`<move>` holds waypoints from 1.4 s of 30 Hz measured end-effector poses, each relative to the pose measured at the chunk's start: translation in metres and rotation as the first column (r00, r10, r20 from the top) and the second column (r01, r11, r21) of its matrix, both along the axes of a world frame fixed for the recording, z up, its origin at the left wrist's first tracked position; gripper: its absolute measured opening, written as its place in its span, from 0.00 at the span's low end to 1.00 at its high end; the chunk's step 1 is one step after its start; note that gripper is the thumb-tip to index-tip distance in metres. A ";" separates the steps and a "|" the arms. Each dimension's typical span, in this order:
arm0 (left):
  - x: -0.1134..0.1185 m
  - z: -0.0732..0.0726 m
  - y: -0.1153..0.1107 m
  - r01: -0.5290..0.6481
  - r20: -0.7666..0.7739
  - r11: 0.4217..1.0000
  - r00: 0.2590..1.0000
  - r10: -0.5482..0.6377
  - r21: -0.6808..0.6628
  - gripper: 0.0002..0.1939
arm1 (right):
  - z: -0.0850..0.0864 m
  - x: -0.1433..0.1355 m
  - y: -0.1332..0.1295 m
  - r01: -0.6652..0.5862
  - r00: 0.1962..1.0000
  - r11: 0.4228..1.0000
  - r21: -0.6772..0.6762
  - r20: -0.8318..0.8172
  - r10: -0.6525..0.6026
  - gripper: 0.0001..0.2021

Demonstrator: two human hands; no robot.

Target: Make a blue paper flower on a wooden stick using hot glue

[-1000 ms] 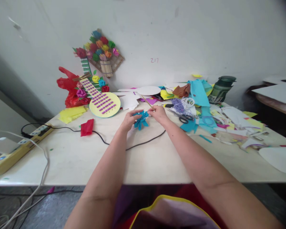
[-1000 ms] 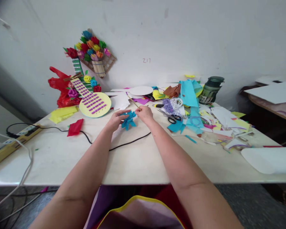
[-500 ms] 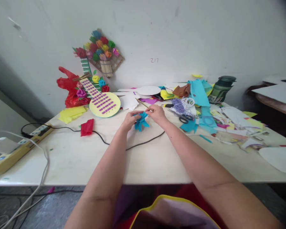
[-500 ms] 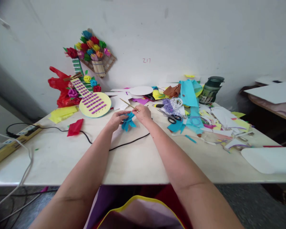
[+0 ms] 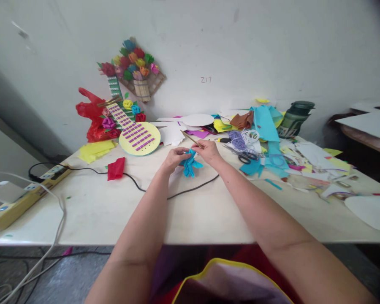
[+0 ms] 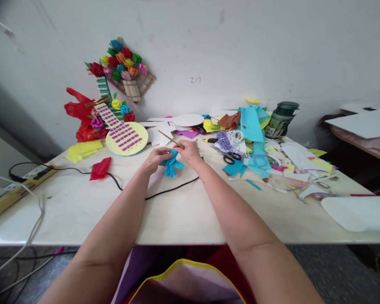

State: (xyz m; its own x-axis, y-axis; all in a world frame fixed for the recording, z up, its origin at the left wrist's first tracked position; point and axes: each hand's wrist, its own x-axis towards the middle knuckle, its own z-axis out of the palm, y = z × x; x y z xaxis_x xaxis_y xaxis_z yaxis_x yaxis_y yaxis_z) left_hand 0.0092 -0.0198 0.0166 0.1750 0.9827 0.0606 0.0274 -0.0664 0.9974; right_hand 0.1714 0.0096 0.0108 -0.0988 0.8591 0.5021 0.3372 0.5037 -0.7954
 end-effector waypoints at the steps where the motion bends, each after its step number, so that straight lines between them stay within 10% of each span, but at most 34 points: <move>1: 0.000 0.000 0.000 0.004 -0.006 1.000 1.000 -0.004 -0.004 0.20 | 0.000 0.000 0.000 -0.004 1.000 1.000 -0.010 -0.011 0.004 0.05; 26: 0.005 -0.010 0.010 -0.130 -0.037 0.939 0.988 0.149 0.317 0.13 | 0.000 -0.004 0.002 0.034 0.999 0.994 -0.108 0.004 -0.034 0.13; 42: 0.004 0.001 0.000 -0.029 0.055 0.995 0.998 0.024 0.098 0.18 | 0.003 -0.003 -0.001 -0.020 0.996 0.996 -0.081 -0.090 0.013 0.15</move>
State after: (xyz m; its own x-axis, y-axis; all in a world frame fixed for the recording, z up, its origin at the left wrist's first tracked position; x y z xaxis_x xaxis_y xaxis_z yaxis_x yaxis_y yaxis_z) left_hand 0.0132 -0.0198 0.0174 0.1426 0.9758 0.1658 -0.0230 -0.1642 0.9862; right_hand 0.1681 0.0090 0.0142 -0.0709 0.8964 0.4375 0.2550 0.4403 -0.8609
